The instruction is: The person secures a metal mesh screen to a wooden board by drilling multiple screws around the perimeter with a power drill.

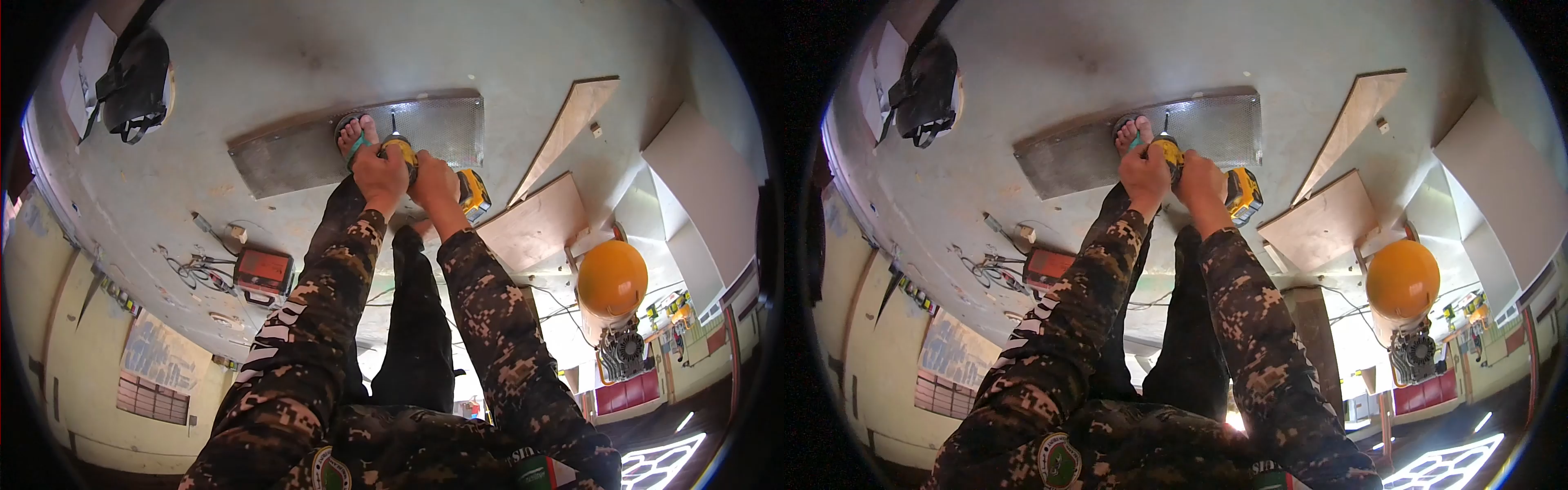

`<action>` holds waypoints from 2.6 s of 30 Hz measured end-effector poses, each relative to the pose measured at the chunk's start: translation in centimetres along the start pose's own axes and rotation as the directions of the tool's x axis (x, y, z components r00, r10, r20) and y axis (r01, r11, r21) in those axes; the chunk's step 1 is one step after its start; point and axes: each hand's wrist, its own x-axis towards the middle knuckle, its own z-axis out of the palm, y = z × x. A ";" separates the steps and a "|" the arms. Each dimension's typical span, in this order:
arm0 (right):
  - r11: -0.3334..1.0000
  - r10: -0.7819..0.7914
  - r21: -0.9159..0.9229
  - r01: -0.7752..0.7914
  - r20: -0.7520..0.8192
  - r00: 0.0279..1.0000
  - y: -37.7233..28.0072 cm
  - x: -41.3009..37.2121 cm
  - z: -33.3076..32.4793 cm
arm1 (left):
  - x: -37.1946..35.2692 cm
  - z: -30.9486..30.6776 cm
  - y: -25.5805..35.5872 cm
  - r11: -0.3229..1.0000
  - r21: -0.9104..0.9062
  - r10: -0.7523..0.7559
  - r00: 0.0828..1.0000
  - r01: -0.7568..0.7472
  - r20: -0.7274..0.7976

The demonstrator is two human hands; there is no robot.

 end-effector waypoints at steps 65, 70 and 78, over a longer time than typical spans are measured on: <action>0.987 0.051 0.154 -0.043 -0.053 0.997 -1.2 -0.4 1.7 | 2.9 -1.1 -2.0 0.983 0.132 0.087 0.955 -0.129 0.285; 0.975 0.050 0.220 -0.035 -0.063 0.997 -1.5 -1.3 0.7 | 9.7 0.9 -7.1 0.964 -0.119 -0.162 0.884 0.236 0.439; 0.983 -0.025 0.179 0.048 -0.130 0.991 0.2 -0.7 3.9 | 15.3 8.8 -10.4 0.726 -0.147 -0.435 0.614 0.672 0.659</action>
